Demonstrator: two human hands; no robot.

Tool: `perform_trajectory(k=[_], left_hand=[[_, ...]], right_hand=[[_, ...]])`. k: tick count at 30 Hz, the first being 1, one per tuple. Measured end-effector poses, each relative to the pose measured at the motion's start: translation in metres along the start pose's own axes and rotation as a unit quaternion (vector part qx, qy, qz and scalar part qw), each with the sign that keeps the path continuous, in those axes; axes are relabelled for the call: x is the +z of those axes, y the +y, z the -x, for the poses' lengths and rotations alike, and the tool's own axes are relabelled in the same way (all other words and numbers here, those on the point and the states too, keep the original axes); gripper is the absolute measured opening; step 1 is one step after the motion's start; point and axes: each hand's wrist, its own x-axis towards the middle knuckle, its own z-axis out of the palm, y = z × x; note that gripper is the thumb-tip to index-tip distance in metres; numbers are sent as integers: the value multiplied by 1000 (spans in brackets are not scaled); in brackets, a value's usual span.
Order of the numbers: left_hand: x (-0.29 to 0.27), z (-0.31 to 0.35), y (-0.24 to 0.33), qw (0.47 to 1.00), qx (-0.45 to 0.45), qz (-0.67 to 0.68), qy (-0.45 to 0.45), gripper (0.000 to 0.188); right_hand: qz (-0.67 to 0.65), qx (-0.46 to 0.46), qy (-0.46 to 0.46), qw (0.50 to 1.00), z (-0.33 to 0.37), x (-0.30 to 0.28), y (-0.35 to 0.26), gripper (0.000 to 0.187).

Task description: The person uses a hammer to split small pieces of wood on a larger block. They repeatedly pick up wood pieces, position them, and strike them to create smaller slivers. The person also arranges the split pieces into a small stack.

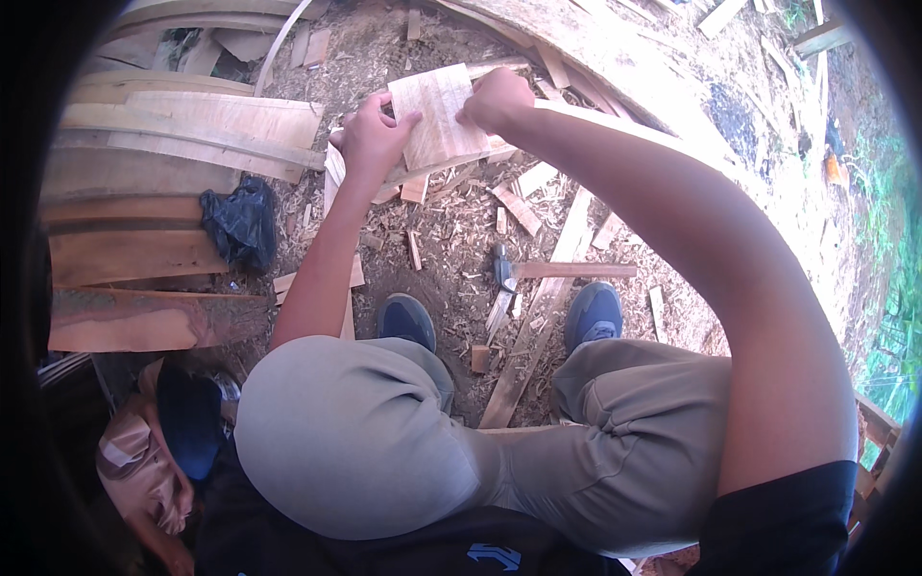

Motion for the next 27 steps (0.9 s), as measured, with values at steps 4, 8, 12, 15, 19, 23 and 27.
perform_trajectory(k=[4, 8, 12, 15, 19, 23, 27], left_hand=[[2, 2, 6, 1000, -2, -10, -11, 63], [5, 3, 7, 1000, -2, -19, -7, 61], [14, 6, 1, 1000, -5, 16, 14, 63], [21, 12, -2, 998, -14, 19, 58, 64], [17, 12, 8, 999, -13, 47, 21, 59], [19, 9, 5, 995, 32, 49, 77, 62], [8, -3, -10, 998, -48, 50, 2, 90]], right_hand=[[4, -11, 50, 999, -1, 7, 7, 49], [18, -28, 51, 998, 1, 7, 6, 53], [42, -96, 68, 992, 9, 4, 5, 53], [23, -115, 19, 993, 11, 1, 4, 45], [104, -160, -7, 982, 10, -6, 6, 31], [172, -185, -33, 967, 14, -7, -2, 55], [223, -232, -19, 947, 26, -3, -18, 71]])
